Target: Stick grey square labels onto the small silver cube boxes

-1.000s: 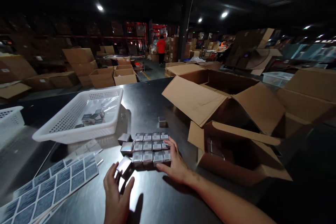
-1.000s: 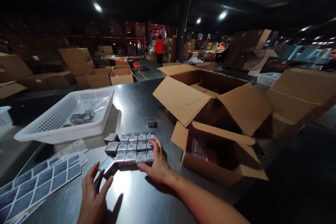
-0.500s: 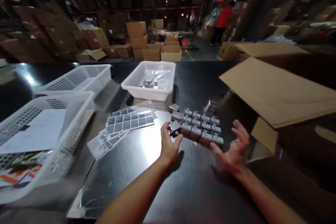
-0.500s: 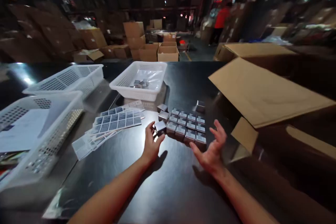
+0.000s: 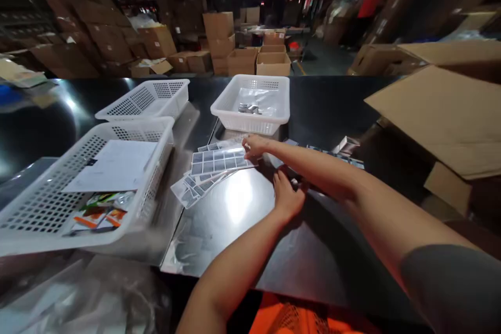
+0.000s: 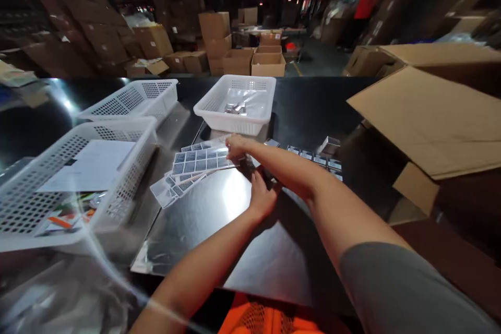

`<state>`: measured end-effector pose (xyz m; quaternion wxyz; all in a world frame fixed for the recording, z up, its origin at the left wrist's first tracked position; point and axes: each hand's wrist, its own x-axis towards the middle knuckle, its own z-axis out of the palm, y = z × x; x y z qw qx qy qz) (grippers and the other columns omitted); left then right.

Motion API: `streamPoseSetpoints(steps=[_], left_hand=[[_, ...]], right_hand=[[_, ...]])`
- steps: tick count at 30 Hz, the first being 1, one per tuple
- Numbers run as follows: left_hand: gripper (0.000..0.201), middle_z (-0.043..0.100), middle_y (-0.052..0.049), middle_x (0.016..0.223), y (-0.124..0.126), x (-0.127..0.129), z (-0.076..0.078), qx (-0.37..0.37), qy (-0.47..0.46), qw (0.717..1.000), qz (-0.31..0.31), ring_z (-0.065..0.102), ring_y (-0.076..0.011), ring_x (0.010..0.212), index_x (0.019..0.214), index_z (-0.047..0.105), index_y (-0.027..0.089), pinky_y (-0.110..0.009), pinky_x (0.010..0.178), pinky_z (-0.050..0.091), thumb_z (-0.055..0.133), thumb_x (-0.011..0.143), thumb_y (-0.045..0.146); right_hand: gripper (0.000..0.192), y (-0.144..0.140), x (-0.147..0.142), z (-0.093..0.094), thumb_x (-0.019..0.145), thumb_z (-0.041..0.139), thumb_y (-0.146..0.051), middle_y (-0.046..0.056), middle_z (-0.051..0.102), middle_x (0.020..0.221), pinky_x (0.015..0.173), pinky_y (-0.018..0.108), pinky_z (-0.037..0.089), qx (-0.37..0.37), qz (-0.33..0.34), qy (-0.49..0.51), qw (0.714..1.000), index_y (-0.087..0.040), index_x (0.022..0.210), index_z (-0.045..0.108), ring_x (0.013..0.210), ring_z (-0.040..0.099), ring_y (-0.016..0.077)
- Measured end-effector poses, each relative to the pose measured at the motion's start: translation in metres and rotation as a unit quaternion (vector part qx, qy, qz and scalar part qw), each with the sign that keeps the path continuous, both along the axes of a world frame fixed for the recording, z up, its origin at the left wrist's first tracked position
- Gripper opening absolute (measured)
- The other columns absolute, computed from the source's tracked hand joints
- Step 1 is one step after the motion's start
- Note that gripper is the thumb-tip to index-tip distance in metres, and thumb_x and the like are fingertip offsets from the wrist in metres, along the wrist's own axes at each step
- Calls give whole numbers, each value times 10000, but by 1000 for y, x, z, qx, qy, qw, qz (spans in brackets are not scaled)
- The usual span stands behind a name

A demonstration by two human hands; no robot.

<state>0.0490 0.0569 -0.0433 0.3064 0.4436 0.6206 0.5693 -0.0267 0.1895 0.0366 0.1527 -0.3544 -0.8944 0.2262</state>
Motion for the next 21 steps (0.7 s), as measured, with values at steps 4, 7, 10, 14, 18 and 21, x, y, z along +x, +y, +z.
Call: streamPoseSetpoints(steps=[4, 7, 10, 14, 18, 21], left_hand=[[680, 494, -200, 1408, -1, 0, 5, -15, -2, 1000, -13, 442, -334, 1393, 1358, 442, 154, -467, 1189, 341, 770, 769, 236], [703, 462, -230, 1445, -1, 0, 7, -16, -5, 999, -27, 400, -347, 1427, 1381, 422, 129, -472, 1211, 303, 772, 781, 236], [709, 432, -278, 1458, -2, -1, 10, -20, -1, 999, -31, 365, -361, 1450, 1419, 391, 57, -465, 1230, 256, 734, 821, 225], [724, 486, -282, 1418, -5, -2, 16, -32, 16, 999, -31, 437, -357, 1404, 1404, 425, 13, -443, 1198, 316, 754, 777, 164], [701, 570, -230, 1357, -2, -7, 15, -39, 24, 999, -21, 520, -351, 1335, 1385, 474, 76, -448, 1154, 401, 763, 760, 206], [662, 572, -213, 1365, -1, -8, 14, -30, 19, 999, -2, 515, -339, 1338, 1380, 482, 112, -469, 1171, 387, 734, 783, 247]], right_hand=[[280, 18, -8, -9, 1001, 629, -372, 40, 695, 1033, 849, 347, 595, -26, 25, -104, 994, -103, 1054, 683, 913, 697, 164], [263, 20, -2, -7, 960, 689, -357, 53, 698, 1079, 848, 392, 604, -22, 9, -118, 993, -129, 1091, 677, 968, 688, 209], [280, 14, 5, -3, 1004, 624, -360, 65, 683, 1119, 879, 387, 589, -18, -17, -84, 996, -124, 1150, 663, 979, 683, 186], [290, 4, 10, -2, 1058, 521, -334, 63, 668, 1134, 959, 388, 534, -17, -59, -3, 998, -91, 1107, 672, 1036, 670, 172], [167, -6, 20, 3, 918, 711, -277, 74, 697, 1085, 995, 470, 522, -24, -103, 138, 985, -136, 1003, 686, 1078, 648, 230], [222, -16, 62, 19, 857, 714, -336, 83, 715, 987, 926, 439, 527, -41, -124, 262, 956, -152, 979, 692, 975, 667, 235]])
